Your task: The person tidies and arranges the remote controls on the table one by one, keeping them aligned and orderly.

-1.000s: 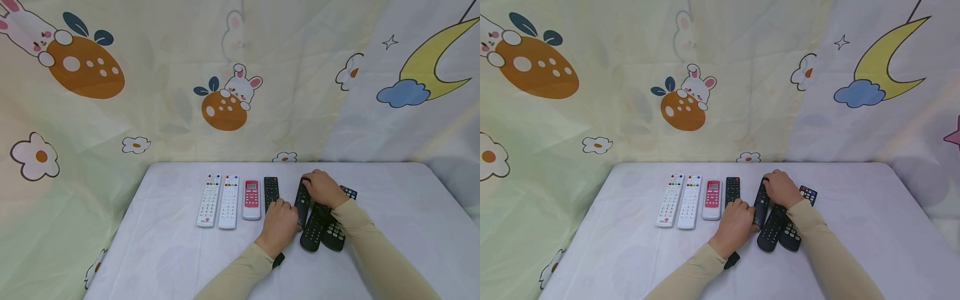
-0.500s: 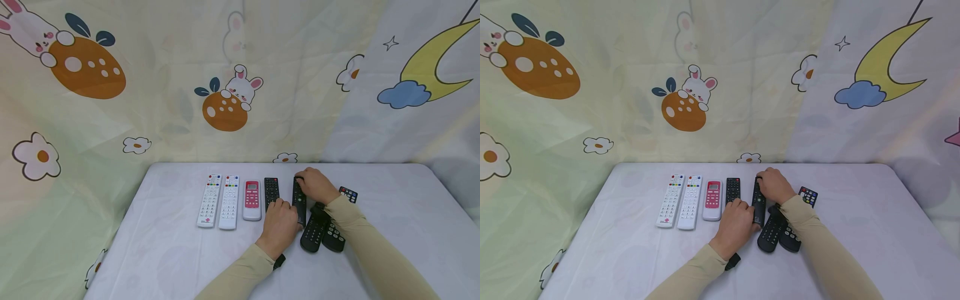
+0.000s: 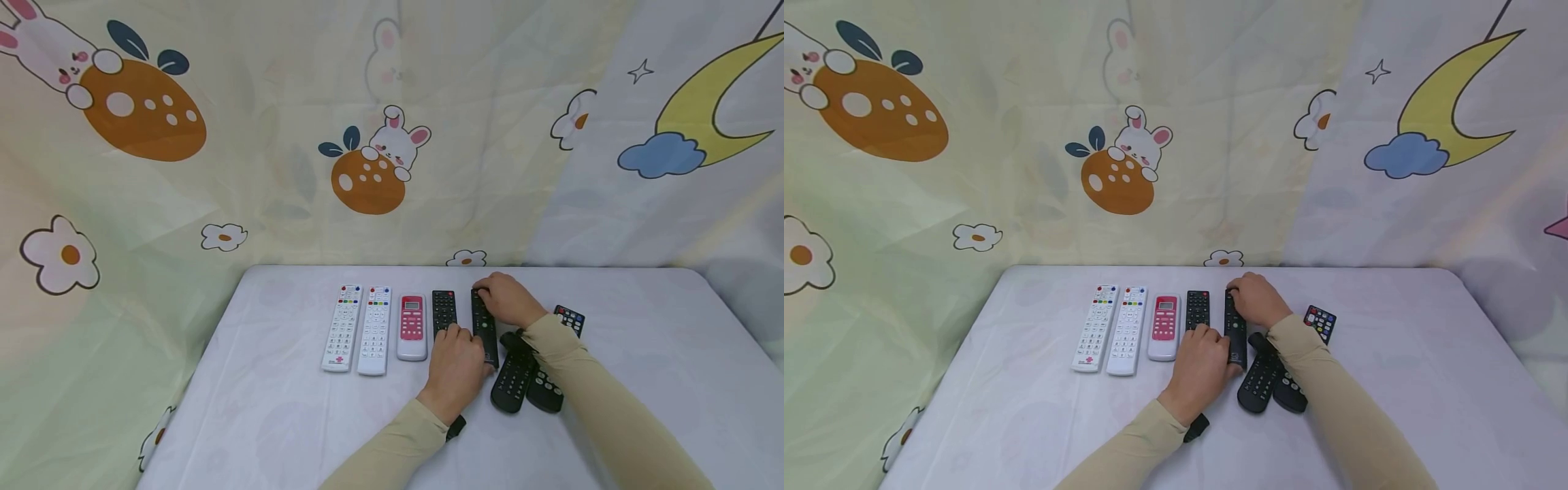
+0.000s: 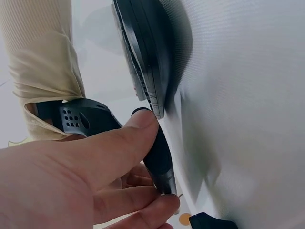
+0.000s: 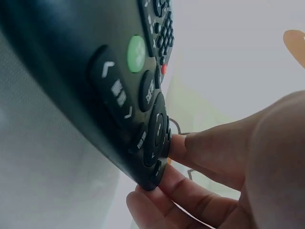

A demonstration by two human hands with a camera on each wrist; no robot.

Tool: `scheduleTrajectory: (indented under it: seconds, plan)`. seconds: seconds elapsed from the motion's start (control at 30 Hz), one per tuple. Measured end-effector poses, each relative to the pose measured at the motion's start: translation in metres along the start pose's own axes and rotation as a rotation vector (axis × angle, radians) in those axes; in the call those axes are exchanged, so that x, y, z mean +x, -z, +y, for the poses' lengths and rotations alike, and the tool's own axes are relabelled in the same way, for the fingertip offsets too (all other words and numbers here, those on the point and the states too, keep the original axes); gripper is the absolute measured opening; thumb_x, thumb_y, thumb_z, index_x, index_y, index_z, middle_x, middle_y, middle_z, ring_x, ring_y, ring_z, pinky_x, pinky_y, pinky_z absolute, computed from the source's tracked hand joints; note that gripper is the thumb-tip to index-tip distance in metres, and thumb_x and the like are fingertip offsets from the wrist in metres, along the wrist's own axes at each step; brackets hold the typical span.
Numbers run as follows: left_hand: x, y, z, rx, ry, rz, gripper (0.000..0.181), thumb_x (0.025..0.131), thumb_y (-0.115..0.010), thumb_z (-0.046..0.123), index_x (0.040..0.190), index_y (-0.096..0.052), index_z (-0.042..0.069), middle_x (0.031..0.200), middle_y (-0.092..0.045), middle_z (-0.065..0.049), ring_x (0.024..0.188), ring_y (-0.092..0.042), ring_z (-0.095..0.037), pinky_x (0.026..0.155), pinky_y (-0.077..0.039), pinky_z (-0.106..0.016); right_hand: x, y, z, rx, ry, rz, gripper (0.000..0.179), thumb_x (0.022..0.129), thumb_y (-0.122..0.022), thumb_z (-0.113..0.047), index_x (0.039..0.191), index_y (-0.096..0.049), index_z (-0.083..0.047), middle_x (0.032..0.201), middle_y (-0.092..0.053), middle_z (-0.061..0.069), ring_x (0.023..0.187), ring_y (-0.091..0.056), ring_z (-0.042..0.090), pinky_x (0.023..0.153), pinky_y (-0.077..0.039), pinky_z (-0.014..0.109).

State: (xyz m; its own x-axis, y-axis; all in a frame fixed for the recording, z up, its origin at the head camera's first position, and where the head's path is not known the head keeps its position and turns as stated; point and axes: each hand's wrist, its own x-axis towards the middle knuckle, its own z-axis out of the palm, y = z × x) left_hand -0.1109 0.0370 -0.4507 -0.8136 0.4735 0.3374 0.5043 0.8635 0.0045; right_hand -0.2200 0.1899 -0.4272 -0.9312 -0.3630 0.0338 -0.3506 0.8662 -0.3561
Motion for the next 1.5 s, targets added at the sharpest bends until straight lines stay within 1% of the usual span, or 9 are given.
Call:
scheduleTrajectory:
  seconds: [0.17,0.33,0.53,0.7,0.97,1.3,1.5]
  plan:
    - [0.000,-0.001,-0.001,-0.022,0.007,-0.006,0.046,0.080,-0.081,0.054,0.096,-0.080,0.011,0.086,-0.070,-0.001,0.085,-0.056,-0.017,0.071,-0.044,-0.030,0.006,-0.005,0.001,0.031,-0.022,-0.022,0.027,0.100,-0.052,-0.003,0.118,-0.069,0.008,0.115,-0.068,0.024,0.112,-0.062,0.040,0.096,-0.047,0.053]
    - [0.000,-0.002,-0.001,-0.039,0.022,-0.002,0.045,0.079,-0.081,0.053,0.095,-0.080,0.011,0.088,-0.071,-0.002,0.087,-0.056,-0.018,0.073,-0.044,-0.030,0.009,-0.009,0.002,0.050,-0.008,-0.026,0.028,0.099,-0.051,-0.002,0.117,-0.070,0.008,0.114,-0.068,0.024,0.111,-0.062,0.039,0.096,-0.047,0.053]
    - [0.000,-0.006,-0.001,-0.013,0.039,0.002,0.046,0.078,-0.082,0.055,0.093,-0.080,0.012,0.088,-0.071,-0.001,0.090,-0.056,-0.018,0.075,-0.043,-0.031,0.013,-0.011,0.000,0.059,-0.007,-0.052,0.028,0.099,-0.051,-0.002,0.118,-0.069,0.008,0.116,-0.068,0.023,0.112,-0.062,0.039,0.097,-0.047,0.052]
    - [0.000,-0.009,-0.002,-0.007,0.046,0.003,0.045,0.077,-0.083,0.054,0.093,-0.080,0.012,0.089,-0.071,-0.002,0.093,-0.057,-0.019,0.075,-0.043,-0.031,0.015,-0.013,-0.002,0.057,-0.007,-0.055,0.028,0.099,-0.051,-0.001,0.118,-0.069,0.008,0.115,-0.069,0.024,0.113,-0.062,0.039,0.097,-0.047,0.052]
    - [-0.001,-0.010,-0.002,-0.030,0.059,-0.006,0.046,0.076,-0.084,0.052,0.094,-0.080,0.010,0.089,-0.071,-0.003,0.091,-0.055,-0.019,0.075,-0.042,-0.031,0.019,-0.018,-0.001,0.045,-0.043,-0.078,0.029,0.100,-0.050,-0.003,0.119,-0.069,0.007,0.117,-0.068,0.023,0.114,-0.062,0.038,0.099,-0.046,0.052]
    - [0.001,-0.012,-0.003,-0.045,0.077,-0.016,0.045,0.075,-0.086,0.051,0.092,-0.081,0.010,0.092,-0.072,-0.003,0.091,-0.053,-0.019,0.074,-0.040,-0.031,0.021,-0.019,0.000,0.029,-0.033,-0.068,0.028,0.099,-0.050,-0.002,0.118,-0.070,0.007,0.114,-0.069,0.022,0.110,-0.063,0.037,0.097,-0.047,0.051]
    - [0.002,-0.012,-0.004,-0.044,0.085,-0.031,0.046,0.074,-0.086,0.052,0.093,-0.081,0.010,0.096,-0.073,-0.004,0.095,-0.054,-0.019,0.077,-0.042,-0.031,0.022,-0.019,-0.001,0.022,-0.031,-0.069,0.029,0.099,-0.050,-0.002,0.118,-0.070,0.007,0.114,-0.069,0.022,0.110,-0.063,0.037,0.096,-0.047,0.051]
